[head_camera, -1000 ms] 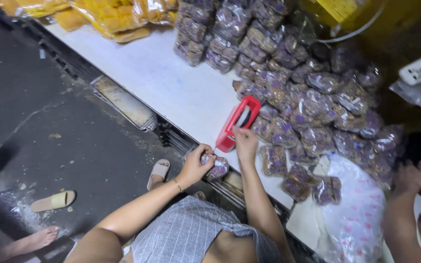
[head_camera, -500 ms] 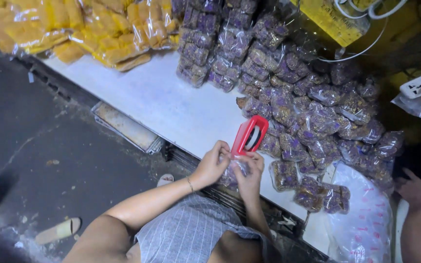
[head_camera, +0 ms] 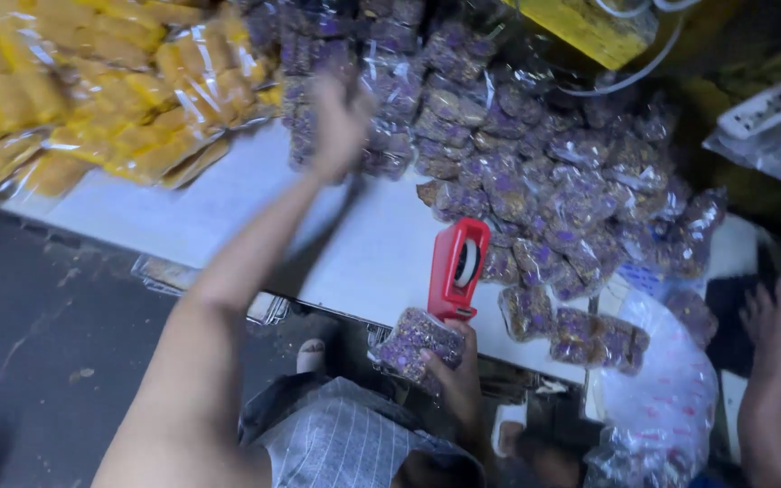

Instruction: Sealing small plastic bags filled with cookies using a manual tape dispenser

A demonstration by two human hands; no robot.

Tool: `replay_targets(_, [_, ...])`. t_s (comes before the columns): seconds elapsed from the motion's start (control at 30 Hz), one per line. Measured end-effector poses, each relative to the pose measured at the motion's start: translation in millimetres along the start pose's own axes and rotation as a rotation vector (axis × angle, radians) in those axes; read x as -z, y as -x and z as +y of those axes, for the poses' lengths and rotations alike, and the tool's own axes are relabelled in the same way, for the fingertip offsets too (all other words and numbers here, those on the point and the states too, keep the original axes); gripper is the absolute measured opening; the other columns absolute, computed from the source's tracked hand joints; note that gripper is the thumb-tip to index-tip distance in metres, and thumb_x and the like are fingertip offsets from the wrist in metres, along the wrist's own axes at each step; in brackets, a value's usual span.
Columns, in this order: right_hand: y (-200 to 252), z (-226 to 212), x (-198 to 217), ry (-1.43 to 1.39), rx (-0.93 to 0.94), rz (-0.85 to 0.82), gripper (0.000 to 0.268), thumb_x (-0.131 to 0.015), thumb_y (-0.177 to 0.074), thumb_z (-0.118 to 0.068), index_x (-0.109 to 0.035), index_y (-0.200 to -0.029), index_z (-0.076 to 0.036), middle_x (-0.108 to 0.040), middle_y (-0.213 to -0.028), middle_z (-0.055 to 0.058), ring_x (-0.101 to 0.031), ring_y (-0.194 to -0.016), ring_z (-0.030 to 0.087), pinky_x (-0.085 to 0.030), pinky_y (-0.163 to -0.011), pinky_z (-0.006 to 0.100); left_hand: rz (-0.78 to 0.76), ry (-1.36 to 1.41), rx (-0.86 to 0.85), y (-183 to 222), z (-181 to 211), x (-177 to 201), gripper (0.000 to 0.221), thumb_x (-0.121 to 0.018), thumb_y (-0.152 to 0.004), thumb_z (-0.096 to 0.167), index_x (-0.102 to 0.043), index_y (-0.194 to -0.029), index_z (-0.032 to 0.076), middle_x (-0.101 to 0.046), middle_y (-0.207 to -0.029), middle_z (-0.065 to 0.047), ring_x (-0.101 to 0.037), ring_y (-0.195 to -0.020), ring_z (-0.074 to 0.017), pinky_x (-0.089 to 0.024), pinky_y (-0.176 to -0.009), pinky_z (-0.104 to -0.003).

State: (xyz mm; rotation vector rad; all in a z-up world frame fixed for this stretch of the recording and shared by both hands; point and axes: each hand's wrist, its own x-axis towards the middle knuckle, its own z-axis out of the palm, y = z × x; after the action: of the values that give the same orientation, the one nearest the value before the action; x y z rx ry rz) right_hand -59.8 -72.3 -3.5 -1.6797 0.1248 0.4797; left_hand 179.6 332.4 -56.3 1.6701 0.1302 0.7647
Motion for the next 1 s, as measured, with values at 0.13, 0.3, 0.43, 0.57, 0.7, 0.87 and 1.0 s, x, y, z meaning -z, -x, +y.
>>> replay_targets(0.13, [9.7, 27.1, 31.0, 0.234, 0.08, 0.042, 0.061, -0.082, -0.075, -0.018, -0.054, -0.129, -0.018, -0.058, -0.135, 0.005, -0.059, -0.121, 0.022, -0.05, -0.1, 0.035, 0.506, -0.738, 0.322, -181.9, -97.7, 95.6, 0.083, -0.069, -0.089, 0.068, -0.043, -0.141, 0.009, -0.051, -0.143, -0.022, -0.042, -0.137, -0.0421, -0.028, -0.113, -0.055])
replay_targets(0.3, [7.0, 65.9, 90.1, 0.109, -0.004, 0.164, 0.067, -0.083, -0.076, -0.01, -0.058, -0.138, -0.017, -0.068, -0.129, 0.008, -0.065, -0.115, 0.02, -0.054, -0.099, 0.034, 0.181, -0.956, -0.327, -199.9, -62.9, 117.0, 0.026, -0.061, -0.093, 0.028, -0.082, -0.103, 0.016, -0.078, -0.092, -0.017, -0.069, -0.077, -0.0452, -0.053, -0.067, -0.051])
replay_targets(0.43, [-21.2, -30.9, 105.0, -0.146, 0.376, 0.179, 0.042, -0.073, -0.086, -0.009, -0.056, -0.124, -0.016, -0.063, -0.111, 0.007, -0.063, -0.091, 0.018, -0.053, -0.069, 0.028, -0.082, -0.665, -0.487, -91.9, 88.4, 86.6, 0.007, -0.056, -0.105, 0.004, -0.061, -0.1, 0.002, -0.065, -0.084, -0.023, -0.061, -0.072, -0.0451, -0.041, -0.063, -0.052])
replay_targets(0.57, [-55.7, -89.0, 72.7, -0.471, 0.376, 0.26, 0.104, -0.065, -0.096, -0.005, 0.018, -0.159, -0.01, -0.022, -0.161, 0.037, -0.046, -0.143, 0.046, -0.034, -0.12, 0.062, -0.294, -0.624, -0.246, 47.7, 104.2, -6.5, 0.012, -0.062, -0.089, 0.015, -0.069, -0.091, 0.024, -0.07, -0.082, 0.004, -0.07, -0.082, -0.0207, -0.056, -0.083, -0.037])
replay_targets(0.7, [-53.4, -52.0, 17.6, -0.574, 0.43, -0.314, 0.091, -0.07, -0.085, 0.012, -0.039, -0.153, -0.039, -0.059, -0.126, -0.007, -0.051, -0.125, 0.007, -0.048, -0.097, 0.024, -0.569, -0.39, -0.223, 206.8, 142.5, -81.4, 0.01, -0.063, -0.083, 0.013, -0.064, -0.093, 0.017, -0.068, -0.081, -0.006, -0.069, -0.08, -0.0288, -0.057, -0.078, -0.043])
replay_targets(0.87, [-22.5, -66.7, 46.8, -0.082, 0.272, -0.239, 0.026, -0.088, -0.083, -0.019, -0.075, -0.099, -0.004, -0.075, -0.083, 0.011, -0.065, -0.075, 0.018, -0.052, -0.062, 0.032, -0.463, -0.018, 0.392, 252.2, 195.7, -98.8, 0.012, -0.058, -0.1, 0.023, -0.062, -0.096, 0.013, -0.07, -0.074, -0.015, -0.07, -0.076, -0.0351, -0.052, -0.071, -0.043])
replay_targets(1.0, [-80.0, 26.8, 101.1, 0.607, 1.207, -0.239, 0.009, -0.085, -0.081, -0.026, -0.084, -0.09, -0.028, -0.069, -0.101, -0.003, -0.049, -0.099, 0.027, -0.04, -0.096, 0.039, -0.615, 0.344, 0.642, 298.2, 159.3, -124.7, 0.01, -0.069, -0.091, 0.02, -0.064, -0.087, 0.013, -0.072, -0.076, 0.001, -0.067, -0.072, -0.0123, -0.051, -0.071, -0.025])
